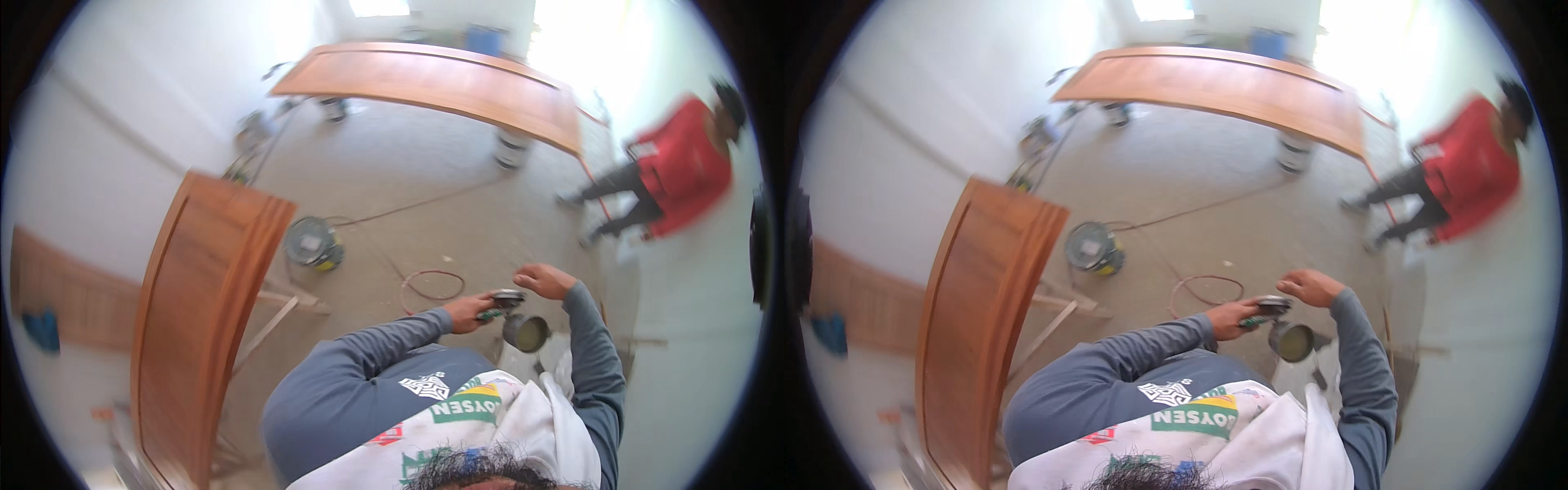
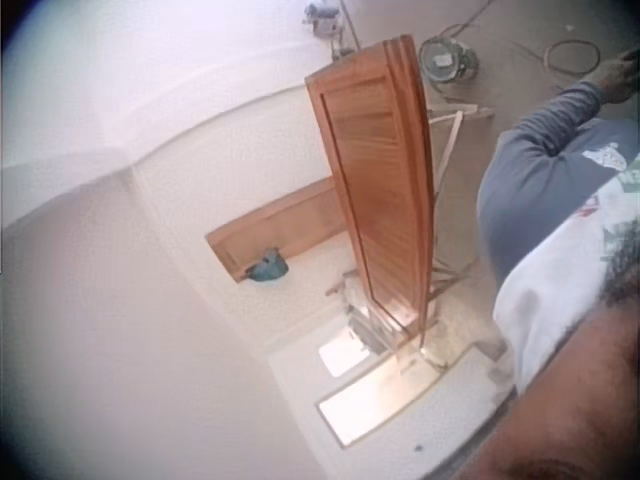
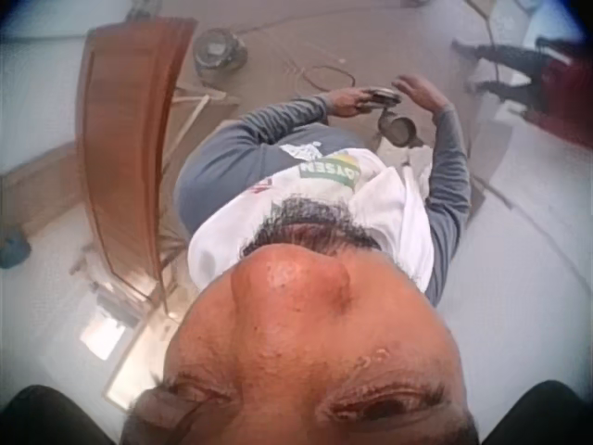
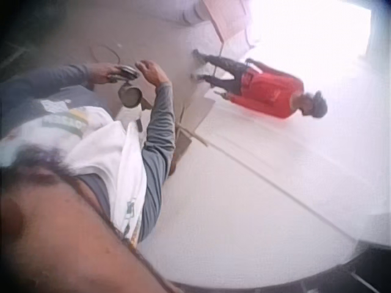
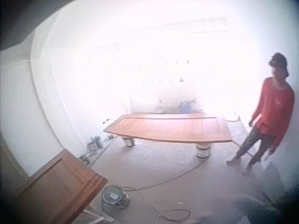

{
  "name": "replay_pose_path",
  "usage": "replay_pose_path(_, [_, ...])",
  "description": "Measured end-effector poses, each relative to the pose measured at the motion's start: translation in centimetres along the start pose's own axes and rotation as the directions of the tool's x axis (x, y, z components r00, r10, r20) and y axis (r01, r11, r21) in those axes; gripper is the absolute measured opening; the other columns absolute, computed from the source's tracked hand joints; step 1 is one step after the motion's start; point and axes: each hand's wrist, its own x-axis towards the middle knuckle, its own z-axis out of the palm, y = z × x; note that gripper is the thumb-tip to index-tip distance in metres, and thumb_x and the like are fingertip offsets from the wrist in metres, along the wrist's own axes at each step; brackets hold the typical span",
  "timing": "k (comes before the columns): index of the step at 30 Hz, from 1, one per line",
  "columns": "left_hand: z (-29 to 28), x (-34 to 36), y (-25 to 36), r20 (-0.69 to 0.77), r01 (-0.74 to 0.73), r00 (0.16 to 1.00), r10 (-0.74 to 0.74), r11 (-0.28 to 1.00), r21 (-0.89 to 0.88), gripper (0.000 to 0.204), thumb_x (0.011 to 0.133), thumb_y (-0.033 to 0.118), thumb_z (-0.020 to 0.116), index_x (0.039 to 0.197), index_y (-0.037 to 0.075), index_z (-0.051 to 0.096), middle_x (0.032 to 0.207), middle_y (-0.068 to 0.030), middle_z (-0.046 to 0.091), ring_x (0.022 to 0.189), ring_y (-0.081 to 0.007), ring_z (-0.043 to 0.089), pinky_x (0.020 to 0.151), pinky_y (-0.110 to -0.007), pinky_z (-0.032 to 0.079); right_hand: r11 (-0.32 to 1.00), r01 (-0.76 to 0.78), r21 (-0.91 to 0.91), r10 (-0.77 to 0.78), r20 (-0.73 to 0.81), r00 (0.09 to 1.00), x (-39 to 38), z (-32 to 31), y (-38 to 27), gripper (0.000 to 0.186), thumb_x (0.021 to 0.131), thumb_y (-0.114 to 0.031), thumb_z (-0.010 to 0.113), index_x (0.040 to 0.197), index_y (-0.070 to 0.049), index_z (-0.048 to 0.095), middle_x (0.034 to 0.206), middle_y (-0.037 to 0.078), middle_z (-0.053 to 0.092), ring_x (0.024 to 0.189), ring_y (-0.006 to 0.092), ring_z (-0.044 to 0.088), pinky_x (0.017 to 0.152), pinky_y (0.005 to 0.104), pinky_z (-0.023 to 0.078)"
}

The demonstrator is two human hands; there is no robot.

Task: The person uses a spray gun to apply a finish to a large wooden door panel. They move the spray gun in steady horizontal strokes across the surface. Midway through, they pause to refill the spray gun's container from a larger paint can before resuming the application.

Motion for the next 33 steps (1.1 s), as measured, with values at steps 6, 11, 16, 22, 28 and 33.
replay_pose_path(6, [-6.5, -4.5, -2.8, -0.269, 0.069, 0.962, -0.057, 0.997, 0.034, 0.049, 0.091, 0.014, 0.058, 0.139, 0.014, 0.048, 0.148, -0.0131, 0.038, 0.123, -0.0389, 0.050, 0.103, -0.044, 0.043, 0.990, 0.114, -0.086, -0.067, 0.424, 0.903, 14.7, -2.0, -6.6, 0.043, 0.099, -0.041, 0.051, 0.104, -0.001, 0.065, 0.080, 0.008, 0.064, 0.071, 0.0164, 0.060, 0.065, 0.0333, 0.050])
replay_pose_path(11, [-10.5, -6.7, -2.3, -0.430, 0.246, 0.878, -0.211, 0.969, 0.028, 0.050, 0.090, 0.014, 0.059, 0.139, 0.015, 0.048, 0.149, -0.0125, 0.036, 0.124, -0.0389, 0.049, 0.103, -0.045, 0.042, 0.956, 0.245, -0.160, -0.067, 0.693, 0.717, 25.1, -3.1, -10.2, 0.048, 0.098, -0.046, 0.053, 0.108, -0.001, 0.065, 0.085, 0.009, 0.065, 0.075, 0.0168, 0.062, 0.066, 0.0327, 0.053])
replay_pose_path(16, [-12.3, -7.0, -3.9, -0.583, 0.374, 0.751, -0.310, 0.928, -0.012, 0.057, 0.087, 0.009, 0.061, 0.141, 0.014, 0.045, 0.150, -0.0147, 0.034, 0.129, -0.0366, 0.046, 0.108, -0.045, 0.038, 0.902, 0.386, -0.195, -0.043, 0.848, 0.528, 32.6, -2.9, -14.6, 0.047, 0.095, -0.044, 0.058, 0.114, -0.001, 0.062, 0.100, 0.010, 0.066, 0.086, 0.0174, 0.063, 0.072, 0.0318, 0.056])
replay_pose_path(22, [-12.8, -3.5, -3.4, -0.783, 0.490, 0.487, -0.387, 0.863, -0.121, 0.061, 0.090, 0.011, 0.059, 0.147, 0.015, 0.038, 0.152, -0.0259, 0.028, 0.135, -0.0418, 0.038, 0.112, -0.043, 0.034, 0.850, 0.505, -0.149, -0.120, 0.879, 0.461, 38.1, -5.4, -17.4, 0.043, 0.093, -0.038, 0.062, 0.117, -0.001, 0.061, 0.095, 0.010, 0.067, 0.082, 0.0177, 0.064, 0.069, 0.0325, 0.056])
replay_pose_path(28, [-10.8, 0.9, -6.5, -0.928, 0.529, 0.210, -0.307, 0.834, -0.156, 0.058, 0.092, 0.013, 0.059, 0.147, 0.011, 0.040, 0.144, -0.0243, 0.040, 0.133, -0.0377, 0.041, 0.110, -0.039, 0.034, 0.686, 0.719, -0.111, -0.545, 0.575, 0.610, 35.6, -13.1, -18.9, 0.048, 0.080, -0.022, 0.076, 0.119, -0.001, 0.058, 0.099, 0.017, 0.067, 0.084, 0.0243, 0.066, 0.065, 0.0349, 0.053])
replay_pose_path(33, [-9.1, 3.7, -8.1, -0.957, 0.474, 0.053, -0.286, 0.851, -0.228, 0.057, 0.088, 0.010, 0.062, 0.143, 0.009, 0.045, 0.133, -0.0157, 0.050, 0.124, -0.0326, 0.050, 0.106, -0.039, 0.039, 0.479, 0.878, -0.008, -0.777, 0.462, 0.428, 31.0, -17.2, -17.7, 0.061, 0.064, -0.006, 0.082, 0.120, -0.001, 0.057, 0.109, 0.018, 0.060, 0.094, 0.0319, 0.062, 0.076, 0.0376, 0.051])
